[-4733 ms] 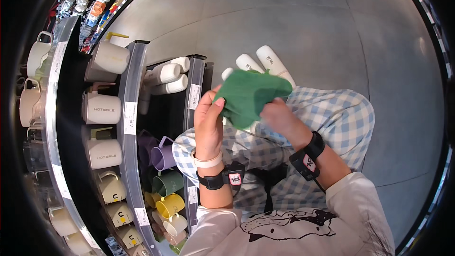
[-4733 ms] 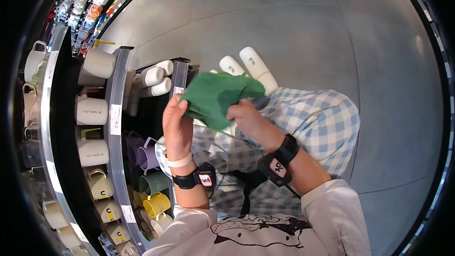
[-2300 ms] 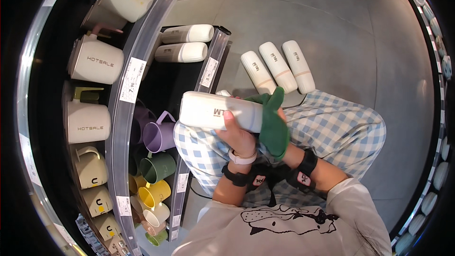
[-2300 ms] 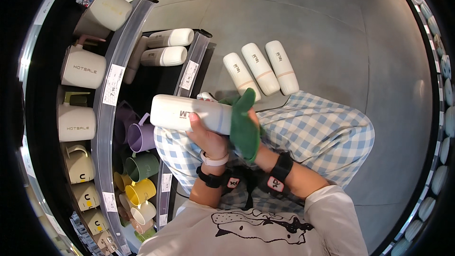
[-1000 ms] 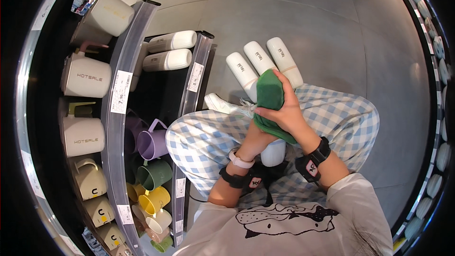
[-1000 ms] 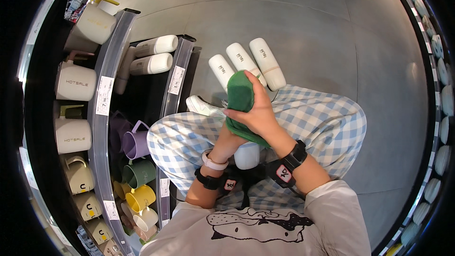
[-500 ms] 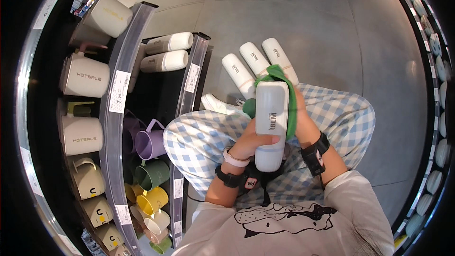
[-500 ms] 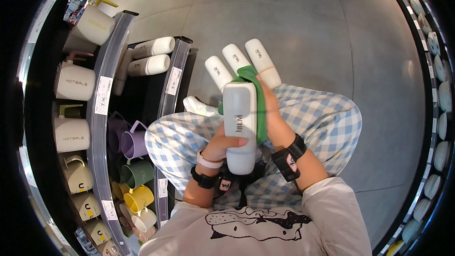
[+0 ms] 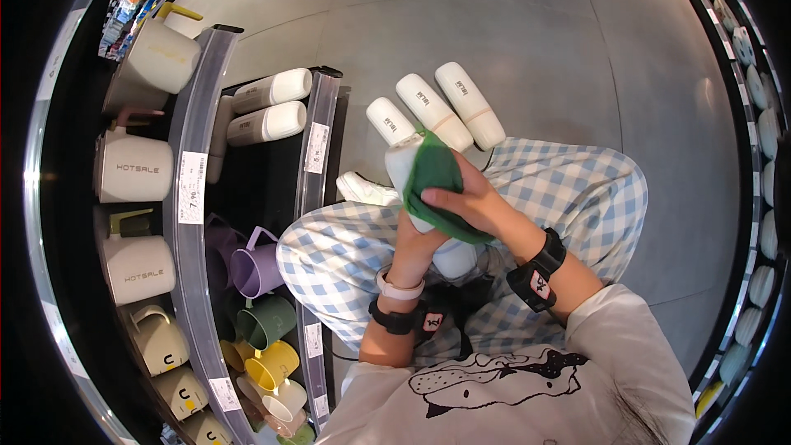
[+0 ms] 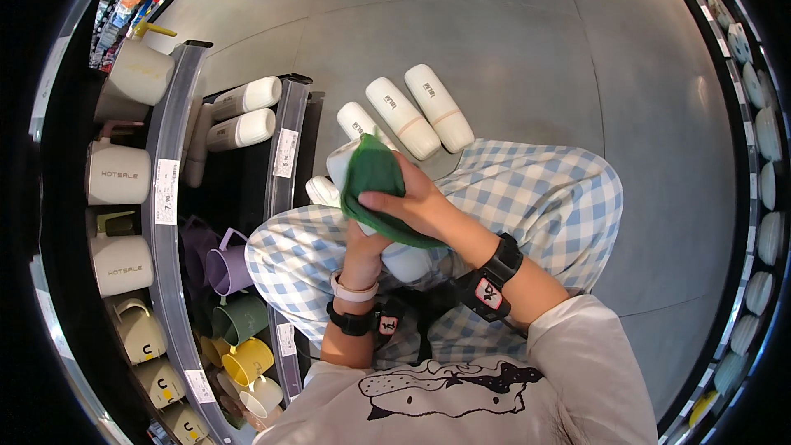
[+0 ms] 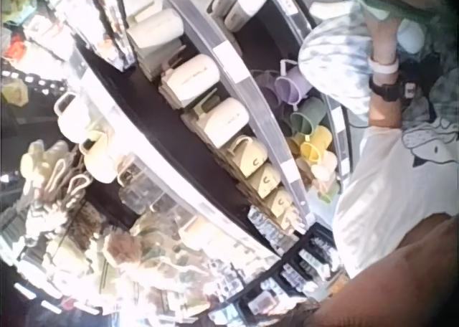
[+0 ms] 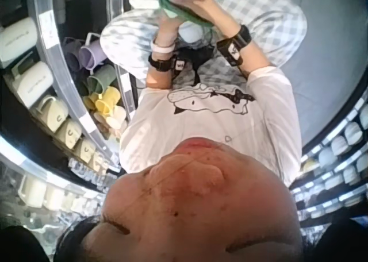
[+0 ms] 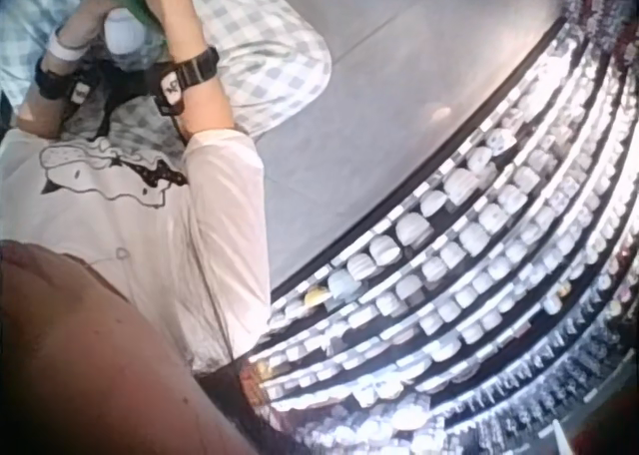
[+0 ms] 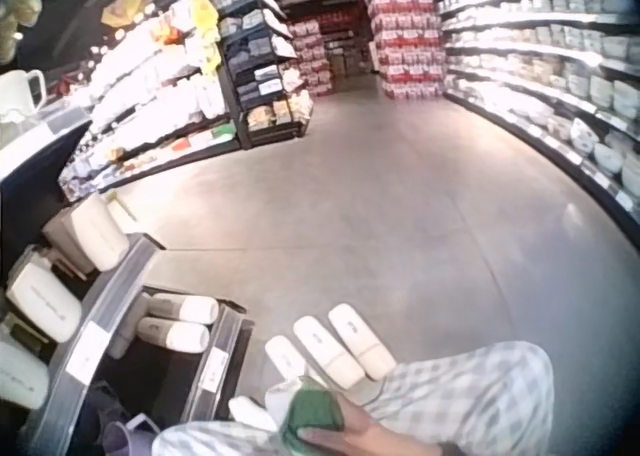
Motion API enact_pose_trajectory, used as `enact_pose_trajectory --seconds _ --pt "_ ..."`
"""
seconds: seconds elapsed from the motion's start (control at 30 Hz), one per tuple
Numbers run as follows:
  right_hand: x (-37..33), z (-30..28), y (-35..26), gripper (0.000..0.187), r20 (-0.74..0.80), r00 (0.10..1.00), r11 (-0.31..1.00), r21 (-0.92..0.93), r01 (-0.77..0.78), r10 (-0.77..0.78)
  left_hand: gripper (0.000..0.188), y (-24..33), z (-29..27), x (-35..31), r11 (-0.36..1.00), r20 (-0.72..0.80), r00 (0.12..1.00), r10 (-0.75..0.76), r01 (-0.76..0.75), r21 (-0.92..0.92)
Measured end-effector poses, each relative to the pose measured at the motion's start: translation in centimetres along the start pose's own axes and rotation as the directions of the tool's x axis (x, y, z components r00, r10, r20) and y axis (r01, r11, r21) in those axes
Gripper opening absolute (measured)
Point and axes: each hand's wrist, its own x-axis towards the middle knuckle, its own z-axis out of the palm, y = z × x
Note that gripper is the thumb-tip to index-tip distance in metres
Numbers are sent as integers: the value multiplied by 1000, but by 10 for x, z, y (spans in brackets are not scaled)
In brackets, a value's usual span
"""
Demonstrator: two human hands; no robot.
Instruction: The recorder is cleaning various mugs and bottles on a store shelf using a green cloth.
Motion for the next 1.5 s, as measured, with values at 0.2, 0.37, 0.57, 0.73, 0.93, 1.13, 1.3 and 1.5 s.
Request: enact_pose_trajectory --seconds 0.2,0.37,0.57,0.73,0.93,1.13,1.3,1.5 --pt "8 -3 4 32 -126 988 996 -14 -87 84 38 -2 2 1 998 9 998 -62 62 4" --pt "6 -7 6 34 -105 989 994 -20 -104 101 33 0 5 0 989 -31 992 -126 123 -87" --pt "4 -2 11 40 -22 997 997 31 -74 75 35 -6 2 1 997 -76 997 12 -6 79" --pt "5 -3 0 39 12 971 954 185 -236 238 36 -7 -3 -1 998 -85 995 -59 57 -21" --pt "6 1 4 39 38 992 992 37 -123 121 40 -9 4 1 972 -150 987 64 -28 233" --pt "11 -4 5 39 68 985 987 17 -161 159 42 -8 3 -2 971 -194 977 90 -43 236" --pt "5 -5 -1 56 277 944 925 279 -258 179 40 1 -11 -8 956 -118 988 -100 62 -285" --pt "2 -7 -1 66 295 929 821 456 -343 224 42 0 -23 -14 847 -38 969 -246 196 -494"
